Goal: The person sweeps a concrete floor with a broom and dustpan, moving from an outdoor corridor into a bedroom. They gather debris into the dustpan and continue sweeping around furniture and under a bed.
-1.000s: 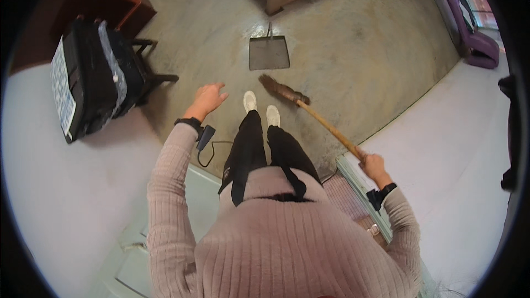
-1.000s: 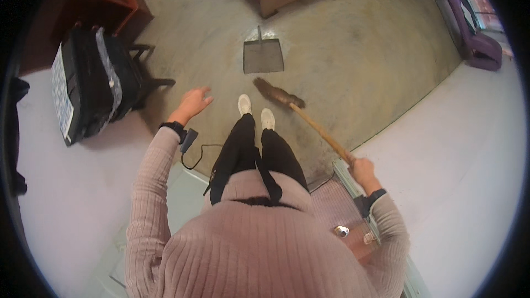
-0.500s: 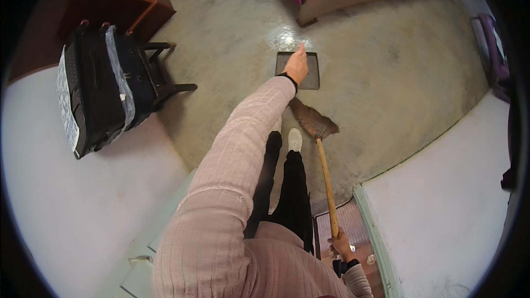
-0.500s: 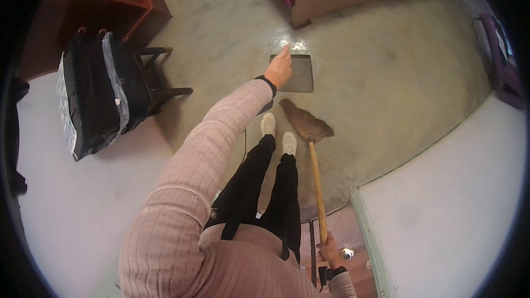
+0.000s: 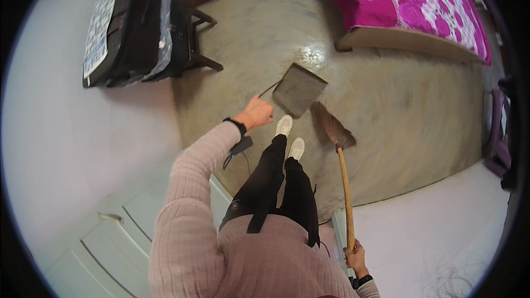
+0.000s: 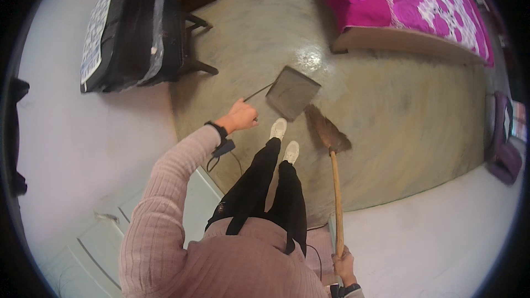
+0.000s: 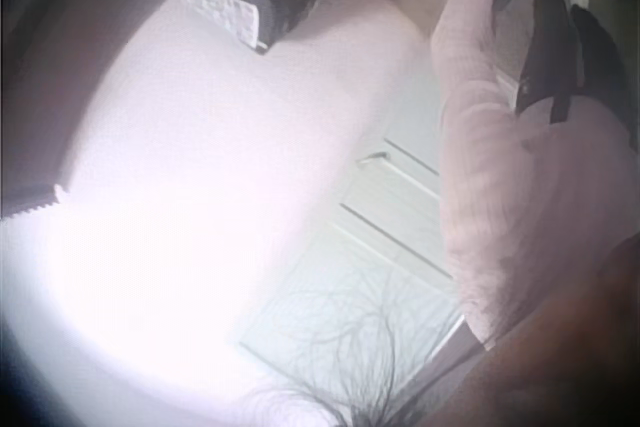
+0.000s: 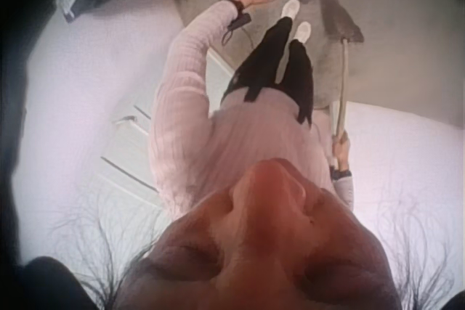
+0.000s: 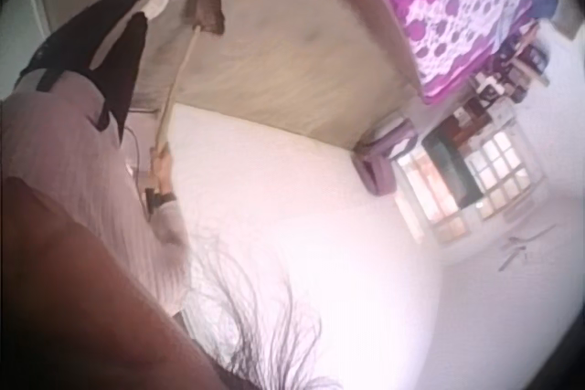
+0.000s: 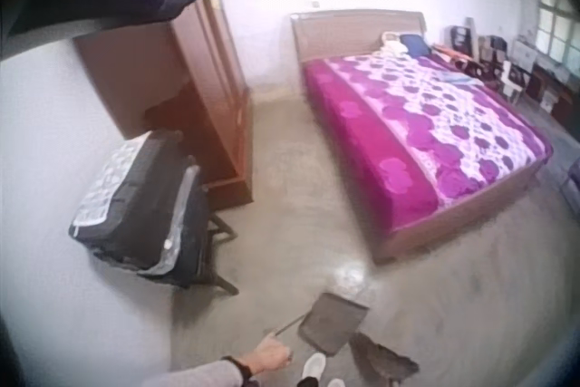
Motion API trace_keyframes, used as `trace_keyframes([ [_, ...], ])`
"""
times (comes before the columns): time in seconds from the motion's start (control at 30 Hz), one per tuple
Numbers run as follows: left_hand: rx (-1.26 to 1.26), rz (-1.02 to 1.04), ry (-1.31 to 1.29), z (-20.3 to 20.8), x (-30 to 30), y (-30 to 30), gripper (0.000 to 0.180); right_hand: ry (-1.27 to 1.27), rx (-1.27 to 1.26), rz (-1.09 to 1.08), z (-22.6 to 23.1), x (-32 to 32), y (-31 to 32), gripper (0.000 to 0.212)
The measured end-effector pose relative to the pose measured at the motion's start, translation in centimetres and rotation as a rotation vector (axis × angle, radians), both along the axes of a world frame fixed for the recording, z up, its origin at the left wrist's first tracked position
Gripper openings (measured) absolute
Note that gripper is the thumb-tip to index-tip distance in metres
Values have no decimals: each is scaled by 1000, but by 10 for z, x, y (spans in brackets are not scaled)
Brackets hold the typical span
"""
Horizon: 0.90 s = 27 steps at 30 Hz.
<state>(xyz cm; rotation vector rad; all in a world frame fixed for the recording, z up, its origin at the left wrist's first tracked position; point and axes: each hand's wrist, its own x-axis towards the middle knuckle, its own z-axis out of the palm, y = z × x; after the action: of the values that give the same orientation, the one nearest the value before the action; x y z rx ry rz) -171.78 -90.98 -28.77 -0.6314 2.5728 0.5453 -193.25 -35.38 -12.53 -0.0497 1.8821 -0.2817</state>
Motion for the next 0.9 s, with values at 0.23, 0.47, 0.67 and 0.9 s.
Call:
trace_keyframes([
  [0.23,132,929,352,27,104,79,38,209,-281,705,-61,-50,-129,49],
  [0.47,133,1490,599,1,228,145,46,412,-581,1045,-135,20,-354,63],
  [0.67,162,1671,580,-10,305,200,45,469,-414,1298,-165,118,-437,68],
  [0.9,146,1811,616,-22,373,246,42,272,-358,1345,-54,117,-418,69],
])
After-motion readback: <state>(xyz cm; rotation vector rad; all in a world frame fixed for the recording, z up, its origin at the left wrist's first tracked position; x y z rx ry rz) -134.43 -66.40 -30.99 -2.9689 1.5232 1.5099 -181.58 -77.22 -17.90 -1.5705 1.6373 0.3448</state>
